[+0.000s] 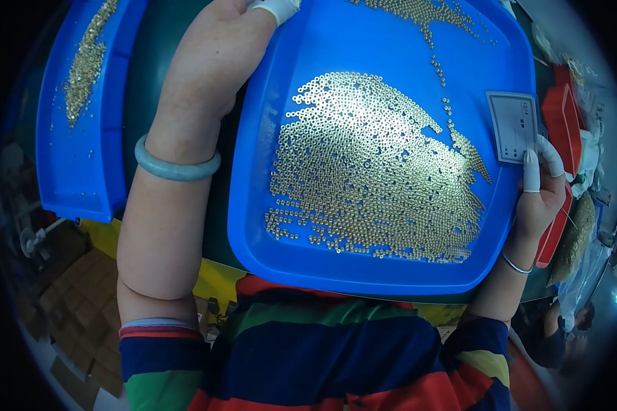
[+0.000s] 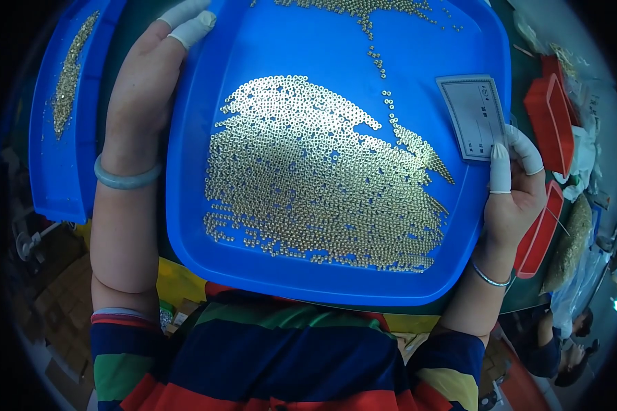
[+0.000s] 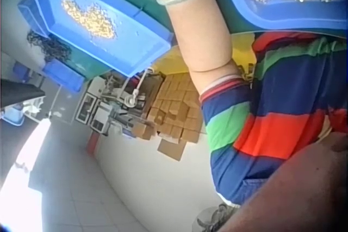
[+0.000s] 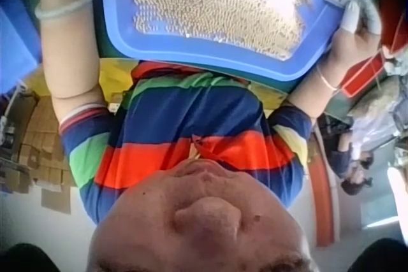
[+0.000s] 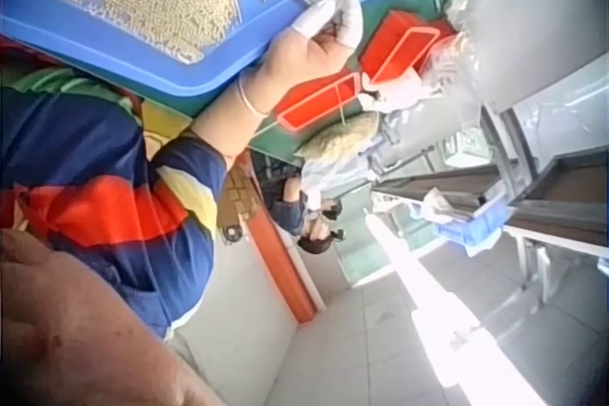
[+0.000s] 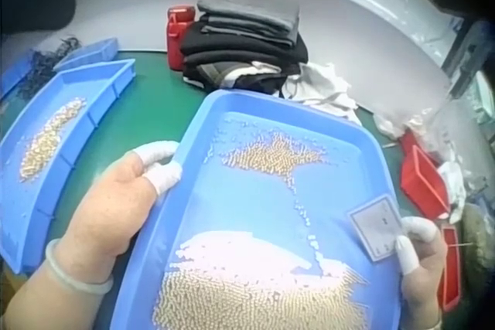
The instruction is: Sorting and packaging small gold-colored electronic components using a probe and a scraper card.
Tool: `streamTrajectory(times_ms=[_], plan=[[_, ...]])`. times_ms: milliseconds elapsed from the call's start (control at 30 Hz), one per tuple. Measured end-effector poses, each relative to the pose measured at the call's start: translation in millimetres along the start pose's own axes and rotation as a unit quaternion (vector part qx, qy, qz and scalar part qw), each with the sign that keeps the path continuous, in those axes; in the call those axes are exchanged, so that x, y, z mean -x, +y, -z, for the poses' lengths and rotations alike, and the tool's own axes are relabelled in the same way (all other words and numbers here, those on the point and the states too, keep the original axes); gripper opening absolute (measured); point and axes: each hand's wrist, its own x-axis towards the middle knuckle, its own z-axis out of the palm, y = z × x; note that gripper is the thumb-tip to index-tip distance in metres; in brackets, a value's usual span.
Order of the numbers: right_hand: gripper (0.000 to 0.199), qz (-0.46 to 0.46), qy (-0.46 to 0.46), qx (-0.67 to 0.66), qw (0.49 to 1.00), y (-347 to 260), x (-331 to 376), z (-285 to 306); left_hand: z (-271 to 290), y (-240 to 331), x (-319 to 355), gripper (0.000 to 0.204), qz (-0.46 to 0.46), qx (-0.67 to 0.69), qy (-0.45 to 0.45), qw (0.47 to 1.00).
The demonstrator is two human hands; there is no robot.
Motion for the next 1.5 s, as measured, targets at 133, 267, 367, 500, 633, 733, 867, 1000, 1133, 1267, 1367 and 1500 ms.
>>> streamTrajectory(times_ms=[133, 267, 367, 500, 633, 733, 867, 1000, 1133, 1267, 1367, 1500], plan=[[0.028, 0.001, -0.001, -0.001, 1.000, 0, -1, -1, 1, 1, 0, 0.036, 0.009, 0.014, 0.001, 1.000], [0.028, 0.002, -0.002, 0.003, 1.000, -2, -1, 0, 0, 2, 0, 0.037, -0.005, -0.001, 0.005, 1.000], [0.028, 0.005, -0.009, 0.002, 1.000, 0, -1, 0, -1, 8, 3, 0.037, 0.003, -0.049, 0.021, 0.999], [0.028, 0.002, -0.007, -0.010, 1.000, 2, 0, 0, -3, 8, 4, 0.037, 0.021, -0.042, 0.026, 0.999], [0.028, -0.012, -0.004, -0.002, 1.000, 0, 1, 1, -2, 2, 0, 0.036, 0.028, -0.002, 0.015, 1.000], [0.028, -0.021, -0.001, 0.005, 1.000, 1, 1, -1, -1, -3, -1, 0.034, 0.004, 0.018, 0.012, 1.000], [0.027, -0.008, 0.002, 0.005, 1.000, -3, -3, 1, -1, -2, -5, 0.033, -0.002, 0.052, -0.005, 0.999], [0.027, -0.004, 0.003, -0.004, 1.000, -7, -8, 3, -3, 7, -7, 0.031, 0.000, 0.060, -0.013, 0.998], [0.027, 0.009, -0.004, -0.014, 1.000, -9, -12, 3, 3, -9, -13, 0.047, -0.084, 0.029, -0.047, 0.995], [0.026, -0.035, -0.004, -0.004, 0.999, -12, -8, 0, 0, -13, -7, 0.050, -0.092, 0.001, -0.017, 0.996], [0.026, -0.058, -0.005, -0.015, 0.998, -24, -17, -5, 1, -12, -10, 0.048, -0.093, 0.025, -0.025, 0.995], [0.020, -0.029, -0.040, 0.048, 0.998, -44, -35, -16, -1, -8, -8, 0.045, -0.062, 0.017, -0.016, 0.998]])
